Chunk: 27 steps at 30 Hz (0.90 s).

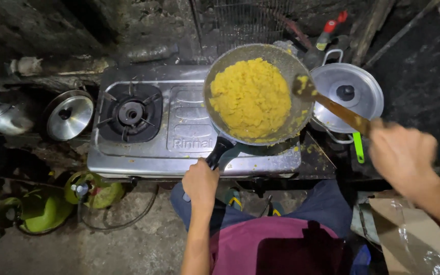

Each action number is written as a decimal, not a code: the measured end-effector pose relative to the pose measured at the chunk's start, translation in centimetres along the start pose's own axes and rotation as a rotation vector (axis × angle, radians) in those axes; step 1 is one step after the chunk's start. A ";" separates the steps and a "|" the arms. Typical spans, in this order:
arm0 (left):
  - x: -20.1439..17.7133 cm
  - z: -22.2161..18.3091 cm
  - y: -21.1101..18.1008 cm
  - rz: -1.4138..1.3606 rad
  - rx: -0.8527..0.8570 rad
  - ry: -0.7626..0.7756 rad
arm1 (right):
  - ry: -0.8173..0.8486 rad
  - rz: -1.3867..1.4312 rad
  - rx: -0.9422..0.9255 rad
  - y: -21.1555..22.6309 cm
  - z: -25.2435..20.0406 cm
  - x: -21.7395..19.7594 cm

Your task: Vigorously stirring a thick yellow mixture in a pan on a gas stove using a wooden spatula.

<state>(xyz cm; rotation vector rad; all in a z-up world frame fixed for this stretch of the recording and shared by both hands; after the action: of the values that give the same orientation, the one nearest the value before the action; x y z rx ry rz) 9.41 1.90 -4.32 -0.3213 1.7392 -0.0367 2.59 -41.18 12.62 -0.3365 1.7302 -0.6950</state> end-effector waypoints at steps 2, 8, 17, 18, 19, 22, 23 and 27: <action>0.7 0.1 0.2 0.012 -0.010 0.026 | -0.080 0.044 -0.053 0.6 4.4 1.8; 1.8 0.8 0.5 0.060 -0.014 -0.020 | -0.195 0.055 -0.178 0.6 18.7 9.4; 1.1 0.6 0.3 0.017 -0.035 0.035 | -1.022 -0.219 -0.391 -0.2 9.7 2.7; 1.2 0.5 0.2 0.024 -0.022 0.020 | -1.001 -0.249 -0.380 -1.2 8.0 2.1; 1.2 0.5 0.3 0.025 -0.021 0.022 | -0.999 -0.248 -0.380 -2.1 6.1 1.4; 1.1 0.3 0.1 0.023 0.026 0.002 | -0.714 -0.356 -0.207 -5.0 3.2 -0.2; 1.0 0.4 0.2 0.029 0.025 -0.015 | -0.614 -0.368 -0.171 -5.5 2.5 -1.3; 0.6 0.4 0.1 0.057 0.013 -0.003 | -0.556 -0.352 -0.142 -4.9 3.0 -4.0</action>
<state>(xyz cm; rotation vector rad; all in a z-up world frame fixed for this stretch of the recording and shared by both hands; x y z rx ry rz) 9.65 1.86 -5.03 -0.2618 1.7441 -0.0063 5.86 -43.58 18.35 -0.8630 1.1987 -0.6500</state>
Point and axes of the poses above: each hand's wrist, its own z-axis towards the middle knuckle, its own x-axis out of the palm, y = z × x, the point moved 9 cm from there along z, towards the middle knuckle, and after that the axes turned 3 degrees about -x, right-handed, at the moved point
